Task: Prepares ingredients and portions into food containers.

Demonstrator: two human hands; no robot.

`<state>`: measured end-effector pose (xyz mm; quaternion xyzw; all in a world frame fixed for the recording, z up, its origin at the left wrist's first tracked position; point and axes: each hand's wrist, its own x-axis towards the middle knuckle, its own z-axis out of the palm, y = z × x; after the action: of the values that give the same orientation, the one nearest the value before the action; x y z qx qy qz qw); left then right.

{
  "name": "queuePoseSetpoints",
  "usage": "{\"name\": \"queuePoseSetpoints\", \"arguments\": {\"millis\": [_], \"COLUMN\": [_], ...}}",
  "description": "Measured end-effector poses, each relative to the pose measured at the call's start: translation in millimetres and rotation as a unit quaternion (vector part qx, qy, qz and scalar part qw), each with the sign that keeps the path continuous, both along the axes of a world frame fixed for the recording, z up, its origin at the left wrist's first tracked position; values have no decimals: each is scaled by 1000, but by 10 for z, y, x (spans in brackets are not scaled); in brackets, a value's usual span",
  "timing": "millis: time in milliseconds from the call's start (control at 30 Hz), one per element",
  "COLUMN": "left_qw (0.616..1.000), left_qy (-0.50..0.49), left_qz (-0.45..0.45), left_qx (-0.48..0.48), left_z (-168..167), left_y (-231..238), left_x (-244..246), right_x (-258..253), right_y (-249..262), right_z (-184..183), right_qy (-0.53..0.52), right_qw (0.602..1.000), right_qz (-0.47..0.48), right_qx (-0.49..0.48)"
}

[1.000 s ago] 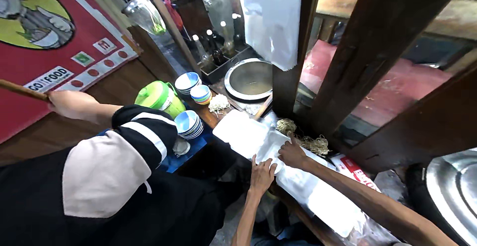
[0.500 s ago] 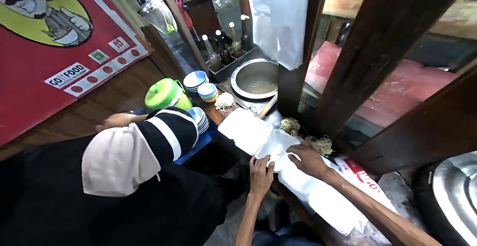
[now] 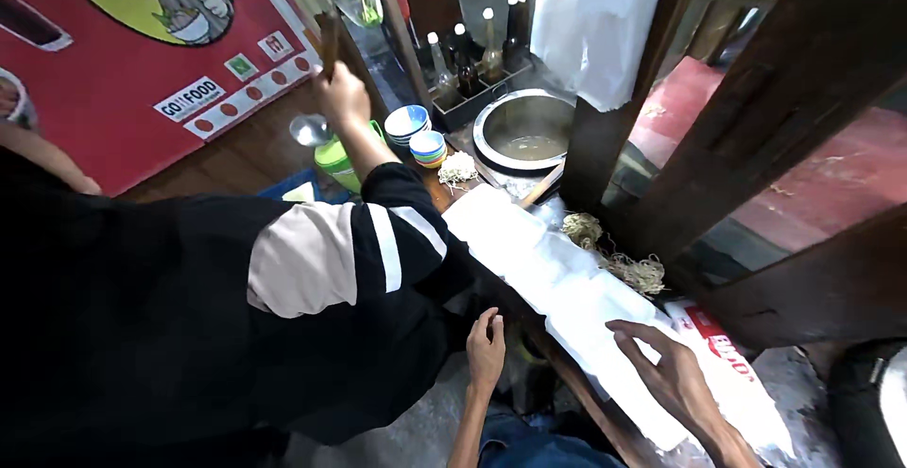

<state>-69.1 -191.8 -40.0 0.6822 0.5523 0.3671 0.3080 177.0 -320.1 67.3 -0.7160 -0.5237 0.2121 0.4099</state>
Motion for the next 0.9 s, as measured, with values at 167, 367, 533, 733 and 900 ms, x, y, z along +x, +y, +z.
{"name": "queuePoseSetpoints", "arguments": {"millis": [167,367,533,733,900], "left_qw": [999,997,996,998,996], "left_qy": [-2,-12,-19,-19,-12], "left_qz": [-5,-14,-33,-27,-13], "left_qx": [-52,-74,-84,-61,-91], "left_z": [6,4,-17,-79,-145], "left_y": [-92,-141,-168,-236,-350], "left_x": [-43,26,64,56,-2], "right_x": [-23,41,72,45,41], "right_y": [-138,-227,-260,-256,-217], "right_z": [-65,-107,-150,-172,-177], "right_qy": [26,7,-1,-5,-12], "right_qw": [999,999,999,998,998], "right_qz": [-13,-42,-50,-50,-39], "right_qx": [-25,-24,-21,-37,-40]}}
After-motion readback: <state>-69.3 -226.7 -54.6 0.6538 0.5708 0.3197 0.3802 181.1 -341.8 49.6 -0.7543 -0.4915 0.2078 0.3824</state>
